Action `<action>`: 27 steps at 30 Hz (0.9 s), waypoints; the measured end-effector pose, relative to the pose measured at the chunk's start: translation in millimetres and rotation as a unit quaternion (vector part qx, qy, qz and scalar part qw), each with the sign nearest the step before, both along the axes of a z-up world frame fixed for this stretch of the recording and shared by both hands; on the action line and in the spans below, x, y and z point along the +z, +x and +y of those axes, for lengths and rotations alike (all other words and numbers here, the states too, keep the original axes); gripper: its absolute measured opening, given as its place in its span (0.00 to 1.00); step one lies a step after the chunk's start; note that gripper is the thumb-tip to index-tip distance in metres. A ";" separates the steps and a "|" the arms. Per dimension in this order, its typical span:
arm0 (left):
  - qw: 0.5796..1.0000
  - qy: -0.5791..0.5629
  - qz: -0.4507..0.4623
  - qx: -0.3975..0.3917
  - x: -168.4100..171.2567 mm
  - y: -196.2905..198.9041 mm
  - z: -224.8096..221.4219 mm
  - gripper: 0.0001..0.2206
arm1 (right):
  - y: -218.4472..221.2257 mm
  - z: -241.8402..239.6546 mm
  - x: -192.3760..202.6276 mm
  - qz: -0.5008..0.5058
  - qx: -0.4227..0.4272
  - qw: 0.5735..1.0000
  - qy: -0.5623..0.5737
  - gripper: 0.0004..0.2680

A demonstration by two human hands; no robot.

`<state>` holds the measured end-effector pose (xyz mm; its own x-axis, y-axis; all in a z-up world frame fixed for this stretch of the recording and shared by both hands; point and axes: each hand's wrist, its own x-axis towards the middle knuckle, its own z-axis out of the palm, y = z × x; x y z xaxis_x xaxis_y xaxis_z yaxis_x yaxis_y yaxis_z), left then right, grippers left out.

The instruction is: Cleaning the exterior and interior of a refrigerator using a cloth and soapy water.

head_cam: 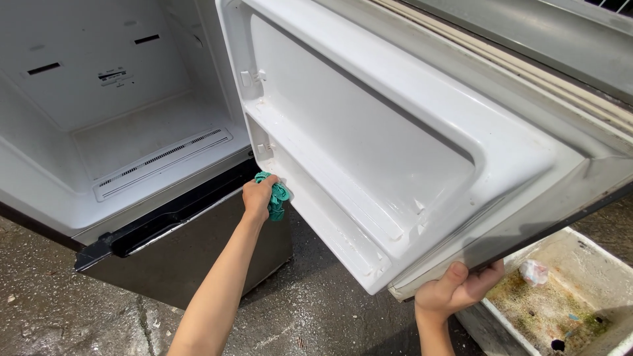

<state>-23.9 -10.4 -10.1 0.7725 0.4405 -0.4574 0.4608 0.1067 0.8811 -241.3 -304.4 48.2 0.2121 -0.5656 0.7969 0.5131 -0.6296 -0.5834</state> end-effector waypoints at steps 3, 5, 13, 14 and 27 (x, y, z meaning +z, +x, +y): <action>0.996 -0.066 0.014 -0.050 3.5 -17.0 -7.3 0.24 | 3.3 -2.4 -4.3 0.013 -0.012 1.000 0.011 0.18; 0.998 -0.042 -0.007 -0.039 -0.3 -2.7 -0.9 0.21 | 1.9 -7.1 -10.5 0.019 -0.018 1.000 0.003 0.18; 0.996 -0.065 -0.014 -0.062 -3.0 -18.9 -3.8 0.12 | 4.3 0.7 -3.2 0.004 -0.023 1.000 0.012 0.18; 0.993 -0.084 -0.023 -0.082 -0.8 -29.0 -7.3 0.10 | 4.0 -0.1 -4.2 0.015 -0.025 0.999 0.014 0.19; 0.992 -0.090 -0.015 -0.084 -0.3 -2.8 11.8 0.19 | 5.0 11.4 2.6 0.000 0.032 0.998 0.060 0.23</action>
<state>-26.7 1.4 -10.4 0.8426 0.2187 -0.4921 0.4586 0.1876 0.8686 -236.3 -293.0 50.8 0.2502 -0.6420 0.7248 0.5504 -0.5215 -0.6520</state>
